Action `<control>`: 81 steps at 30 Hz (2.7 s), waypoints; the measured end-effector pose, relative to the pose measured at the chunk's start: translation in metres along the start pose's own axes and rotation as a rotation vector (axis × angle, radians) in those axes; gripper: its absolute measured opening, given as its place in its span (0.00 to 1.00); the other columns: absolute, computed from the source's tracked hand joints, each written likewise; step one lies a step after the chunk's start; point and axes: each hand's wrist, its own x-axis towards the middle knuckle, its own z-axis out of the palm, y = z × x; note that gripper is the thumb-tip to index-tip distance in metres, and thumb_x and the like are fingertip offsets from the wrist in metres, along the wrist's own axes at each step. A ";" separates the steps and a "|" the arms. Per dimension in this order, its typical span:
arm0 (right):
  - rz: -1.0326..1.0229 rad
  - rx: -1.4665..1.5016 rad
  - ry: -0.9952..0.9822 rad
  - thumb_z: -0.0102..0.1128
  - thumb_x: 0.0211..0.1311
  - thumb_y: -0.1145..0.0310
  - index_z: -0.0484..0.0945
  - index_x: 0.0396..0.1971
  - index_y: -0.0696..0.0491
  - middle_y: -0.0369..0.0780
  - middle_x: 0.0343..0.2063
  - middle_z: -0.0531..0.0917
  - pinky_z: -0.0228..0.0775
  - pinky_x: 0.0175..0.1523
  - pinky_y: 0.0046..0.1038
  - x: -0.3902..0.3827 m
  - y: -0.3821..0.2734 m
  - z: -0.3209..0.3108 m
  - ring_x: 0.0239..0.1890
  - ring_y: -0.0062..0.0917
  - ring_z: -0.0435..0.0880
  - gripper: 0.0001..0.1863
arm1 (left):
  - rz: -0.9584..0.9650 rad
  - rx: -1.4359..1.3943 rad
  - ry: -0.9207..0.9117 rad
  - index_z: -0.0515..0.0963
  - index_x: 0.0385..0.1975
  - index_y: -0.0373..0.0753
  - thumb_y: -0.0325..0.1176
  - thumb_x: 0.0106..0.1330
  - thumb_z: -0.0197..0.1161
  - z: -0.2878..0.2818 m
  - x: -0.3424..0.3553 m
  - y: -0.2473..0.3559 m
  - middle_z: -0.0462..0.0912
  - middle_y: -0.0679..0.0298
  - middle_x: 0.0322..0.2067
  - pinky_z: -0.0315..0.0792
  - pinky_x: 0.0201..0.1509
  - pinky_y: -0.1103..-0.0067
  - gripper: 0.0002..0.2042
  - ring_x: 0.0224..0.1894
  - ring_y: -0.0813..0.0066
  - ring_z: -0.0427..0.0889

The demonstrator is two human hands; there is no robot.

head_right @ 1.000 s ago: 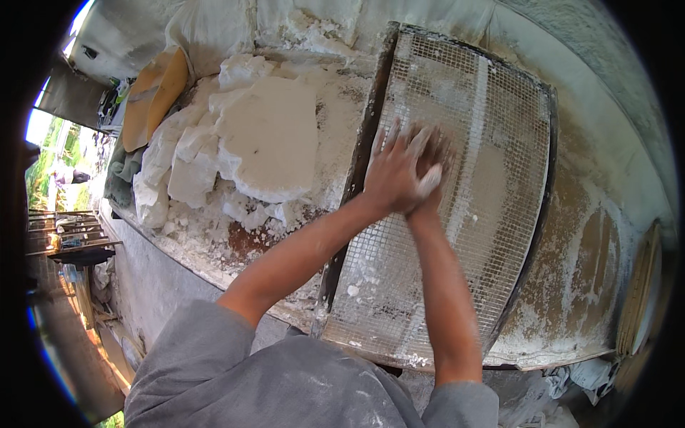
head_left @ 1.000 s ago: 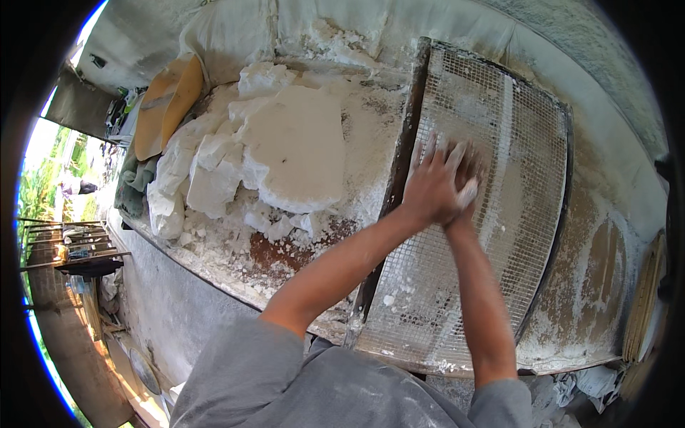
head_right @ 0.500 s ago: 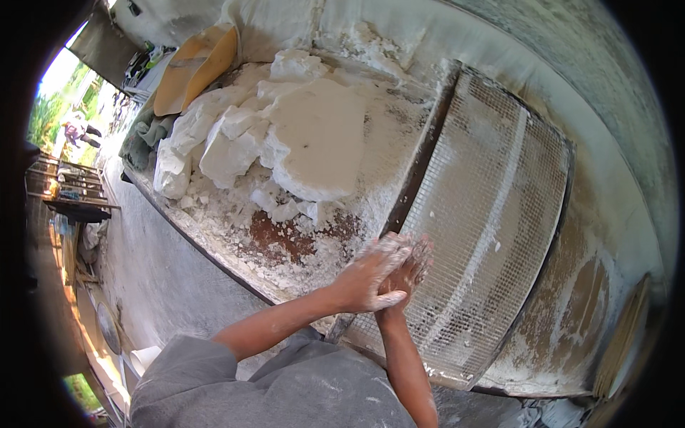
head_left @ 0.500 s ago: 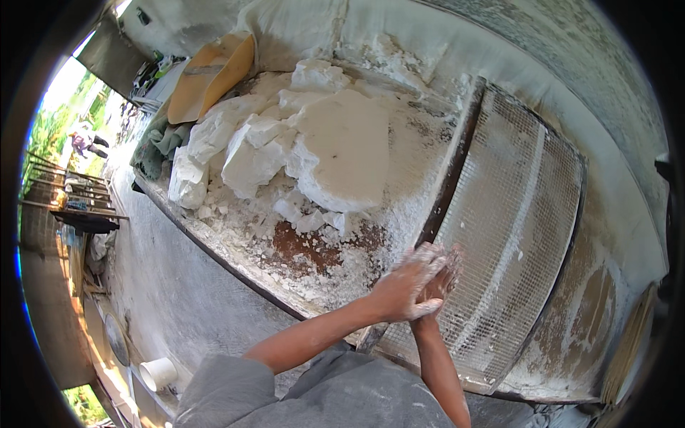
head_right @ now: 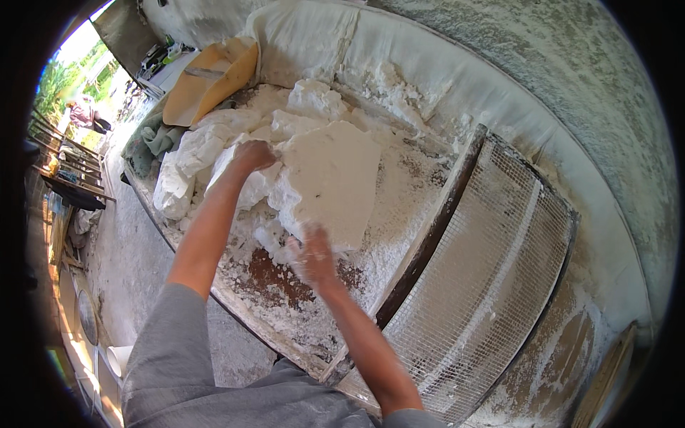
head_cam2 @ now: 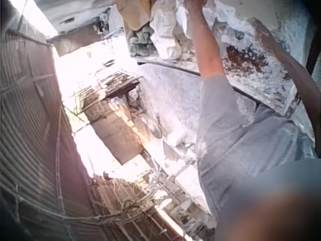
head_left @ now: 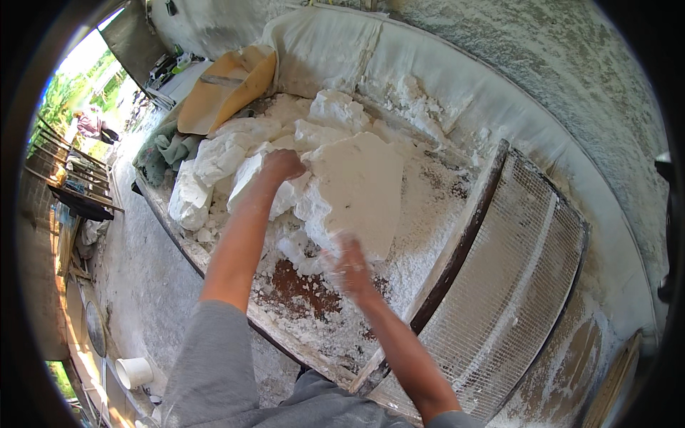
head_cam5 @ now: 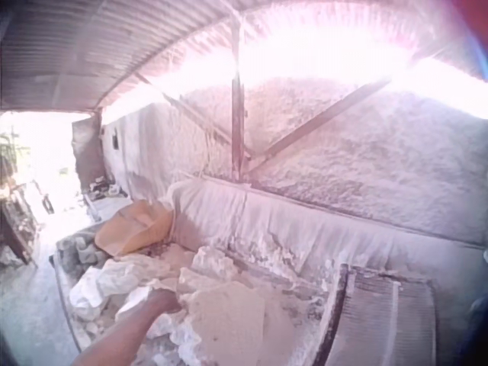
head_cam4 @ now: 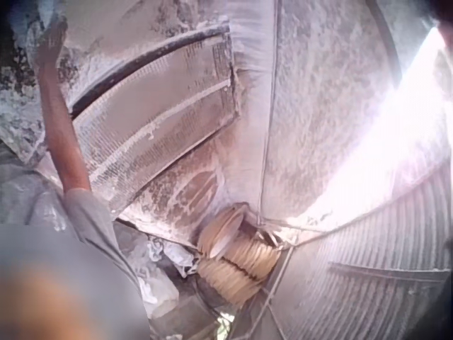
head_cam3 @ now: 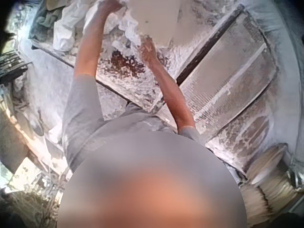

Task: The person repeatedly picks up chunks of a white solid material and rubs them against a metal grater to produce fine particles. The person works continuously, handling multiple pieces and allowing the grated material to fall through the mesh.

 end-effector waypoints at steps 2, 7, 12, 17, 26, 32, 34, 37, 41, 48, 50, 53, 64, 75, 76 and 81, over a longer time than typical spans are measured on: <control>0.063 -0.043 -0.083 0.60 0.70 0.53 0.66 0.67 0.58 0.56 0.72 0.59 0.45 0.79 0.46 -0.005 -0.016 0.033 0.74 0.49 0.56 0.33 | -0.022 0.040 0.046 0.86 0.44 0.36 0.41 0.59 0.62 0.005 -0.009 0.006 0.85 0.52 0.50 0.74 0.62 0.61 0.18 0.54 0.49 0.83; 0.081 0.346 0.205 0.57 0.72 0.53 0.67 0.65 0.59 0.56 0.68 0.63 0.61 0.70 0.46 -0.007 -0.018 0.055 0.70 0.45 0.61 0.31 | 0.021 0.004 0.291 0.87 0.41 0.37 0.45 0.63 0.61 0.016 -0.049 0.015 0.85 0.52 0.45 0.73 0.61 0.61 0.19 0.51 0.52 0.83; 0.415 0.741 -0.349 0.50 0.72 0.39 0.62 0.70 0.53 0.48 0.61 0.73 0.71 0.60 0.40 0.020 -0.001 0.064 0.60 0.39 0.73 0.38 | 0.063 0.112 0.377 0.86 0.36 0.37 0.50 0.63 0.63 0.053 -0.080 0.017 0.85 0.54 0.45 0.70 0.63 0.61 0.19 0.49 0.53 0.83; 0.960 1.365 -0.320 0.45 0.66 0.27 0.63 0.70 0.43 0.40 0.56 0.77 0.69 0.56 0.53 0.031 0.002 0.092 0.53 0.35 0.76 0.43 | 0.002 -0.460 0.472 0.73 0.64 0.39 0.50 0.65 0.64 0.144 -0.155 -0.030 0.79 0.52 0.57 0.69 0.65 0.61 0.30 0.57 0.51 0.80; 0.558 0.548 -0.153 0.47 0.66 0.29 0.65 0.70 0.48 0.46 0.67 0.68 0.57 0.66 0.59 0.033 0.013 0.114 0.61 0.45 0.70 0.44 | -0.324 -0.930 -0.096 0.71 0.65 0.35 0.57 0.60 0.71 0.208 -0.150 -0.123 0.79 0.52 0.59 0.65 0.69 0.66 0.39 0.65 0.59 0.73; 0.926 -0.021 0.060 0.48 0.68 0.36 0.53 0.73 0.60 0.58 0.72 0.57 0.39 0.76 0.54 0.010 0.038 0.101 0.74 0.59 0.48 0.48 | -0.005 -0.467 0.100 0.71 0.65 0.34 0.50 0.55 0.79 0.232 -0.117 -0.118 0.78 0.55 0.60 0.69 0.67 0.67 0.41 0.62 0.61 0.76; 1.020 0.186 0.119 0.53 0.67 0.38 0.51 0.74 0.61 0.59 0.74 0.54 0.43 0.77 0.53 0.001 0.056 0.099 0.75 0.57 0.50 0.50 | -0.088 -0.721 0.021 0.69 0.65 0.33 0.53 0.50 0.81 0.228 -0.129 -0.103 0.78 0.52 0.59 0.69 0.68 0.67 0.45 0.61 0.61 0.76; 0.986 0.610 0.255 0.61 0.63 0.40 0.55 0.74 0.54 0.53 0.75 0.51 0.56 0.73 0.56 -0.007 0.085 0.104 0.75 0.53 0.55 0.48 | -0.127 -1.005 -0.039 0.67 0.65 0.33 0.49 0.49 0.83 0.211 -0.155 -0.072 0.79 0.52 0.58 0.70 0.66 0.69 0.47 0.59 0.62 0.77; 0.867 0.539 0.177 0.65 0.62 0.40 0.55 0.75 0.47 0.45 0.77 0.48 0.69 0.62 0.65 -0.005 0.102 0.115 0.74 0.52 0.56 0.48 | -0.249 -1.403 -0.172 0.66 0.66 0.35 0.41 0.55 0.81 0.189 -0.192 -0.044 0.79 0.56 0.57 0.77 0.58 0.71 0.41 0.56 0.67 0.79; 1.045 0.662 0.248 0.67 0.62 0.47 0.60 0.73 0.53 0.50 0.71 0.65 0.65 0.71 0.44 0.000 0.052 0.081 0.70 0.51 0.66 0.45 | -0.419 -1.247 -0.359 0.56 0.74 0.44 0.42 0.55 0.81 0.204 -0.155 -0.060 0.69 0.53 0.65 0.80 0.48 0.50 0.49 0.62 0.50 0.74; 1.056 0.763 0.165 0.68 0.62 0.48 0.62 0.72 0.50 0.49 0.70 0.67 0.71 0.68 0.44 -0.002 0.039 0.064 0.68 0.51 0.69 0.43 | -0.385 -1.103 -0.473 0.58 0.73 0.46 0.46 0.56 0.79 0.212 -0.140 -0.066 0.71 0.53 0.64 0.78 0.50 0.47 0.46 0.62 0.52 0.74; 1.064 0.917 0.070 0.68 0.61 0.48 0.57 0.73 0.40 0.45 0.74 0.58 0.64 0.58 0.69 -0.001 0.031 0.052 0.69 0.60 0.63 0.44 | -0.273 -1.169 -0.548 0.60 0.71 0.46 0.45 0.60 0.77 0.214 -0.146 -0.062 0.73 0.55 0.63 0.79 0.49 0.49 0.42 0.61 0.56 0.76; 0.895 0.643 0.027 0.64 0.65 0.49 0.64 0.69 0.47 0.45 0.62 0.75 0.76 0.48 0.61 -0.007 0.113 0.113 0.55 0.47 0.79 0.37 | -0.330 -1.655 -0.782 0.54 0.77 0.62 0.42 0.62 0.75 0.187 -0.212 0.004 0.76 0.52 0.62 0.70 0.57 0.41 0.45 0.60 0.54 0.78; 0.678 0.759 0.097 0.56 0.73 0.59 0.83 0.40 0.55 0.36 0.28 0.83 0.73 0.31 0.28 -0.059 0.062 0.064 0.30 0.23 0.81 0.14 | -0.371 -1.919 -0.697 0.72 0.62 0.43 0.30 0.62 0.72 0.183 -0.295 0.051 0.82 0.60 0.51 0.83 0.41 0.54 0.28 0.51 0.60 0.84; 0.671 0.866 0.121 0.57 0.73 0.59 0.82 0.41 0.54 0.37 0.29 0.84 0.75 0.33 0.29 -0.061 0.052 0.048 0.32 0.22 0.82 0.14 | -0.340 -1.941 -0.653 0.72 0.62 0.42 0.31 0.61 0.73 0.173 -0.298 0.059 0.82 0.60 0.50 0.83 0.39 0.56 0.28 0.50 0.60 0.84; 0.601 1.453 0.251 0.58 0.73 0.59 0.75 0.53 0.50 0.40 0.46 0.83 0.85 0.44 0.29 -0.073 -0.017 -0.057 0.44 0.24 0.86 0.15 | -0.013 -1.858 -0.526 0.66 0.68 0.37 0.21 0.55 0.75 0.088 -0.283 0.096 0.80 0.57 0.55 0.84 0.51 0.70 0.38 0.54 0.65 0.83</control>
